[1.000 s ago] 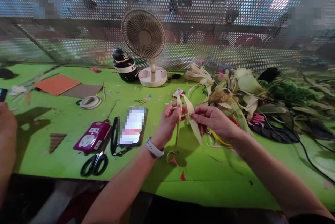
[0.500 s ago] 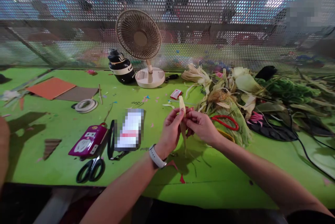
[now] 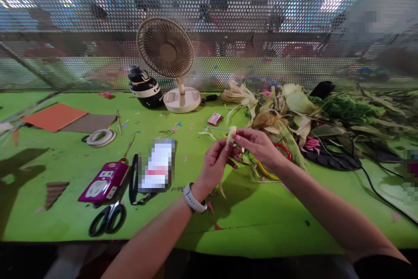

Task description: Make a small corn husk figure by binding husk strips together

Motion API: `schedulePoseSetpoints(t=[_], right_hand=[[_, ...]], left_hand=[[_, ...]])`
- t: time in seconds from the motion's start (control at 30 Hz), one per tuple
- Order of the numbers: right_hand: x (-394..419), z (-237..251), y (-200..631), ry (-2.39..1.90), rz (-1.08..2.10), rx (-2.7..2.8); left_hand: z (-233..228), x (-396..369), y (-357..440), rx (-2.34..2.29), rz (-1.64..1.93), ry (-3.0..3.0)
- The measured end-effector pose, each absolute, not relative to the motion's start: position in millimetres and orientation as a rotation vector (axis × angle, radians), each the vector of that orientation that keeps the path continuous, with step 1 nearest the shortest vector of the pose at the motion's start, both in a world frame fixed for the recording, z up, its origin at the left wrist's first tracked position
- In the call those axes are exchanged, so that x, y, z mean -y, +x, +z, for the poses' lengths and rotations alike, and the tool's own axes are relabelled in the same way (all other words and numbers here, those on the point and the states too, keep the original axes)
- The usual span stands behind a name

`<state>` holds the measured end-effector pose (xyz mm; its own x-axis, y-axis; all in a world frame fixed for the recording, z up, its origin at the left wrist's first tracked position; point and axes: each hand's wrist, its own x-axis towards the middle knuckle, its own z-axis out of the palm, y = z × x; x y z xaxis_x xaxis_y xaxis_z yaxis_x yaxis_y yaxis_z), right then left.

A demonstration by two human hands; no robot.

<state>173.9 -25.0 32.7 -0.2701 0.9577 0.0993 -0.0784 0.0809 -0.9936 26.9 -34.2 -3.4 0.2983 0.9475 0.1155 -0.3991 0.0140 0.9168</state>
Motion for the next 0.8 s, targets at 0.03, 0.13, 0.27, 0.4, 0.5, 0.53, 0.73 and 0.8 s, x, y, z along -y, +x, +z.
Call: schedulePoseSetpoints(t=[0.03,0.13,0.27,0.4,0.5,0.53,0.73,0.8], right_hand=[[25,32,171,-0.915,1.419,1.358],[26,30,167,-0.888,1.411,1.25],[23,27,169,-0.889,1.348,1.203],[20,22,169,-0.932,1.293,1.211],[20,20,167,-0.969,1.252,1.237],[20,20,166,-0.98,1.237,1.245],[22,16,163,-0.986,1.166,1.27],[22,15,163,-0.983,1.17,1.274]], left_hand=[[-5,34,27,-0.649,1.168,1.095],[-8,33,27,-0.643,1.144,1.119],[-10,32,27,-0.652,1.106,1.128],[-9,33,27,-0.685,1.1,1.119],[-9,34,27,-0.697,1.091,1.131],[-9,34,27,-0.702,1.088,1.142],[-12,34,26,-0.723,1.112,1.242],[-13,34,26,-0.738,1.126,1.267]])
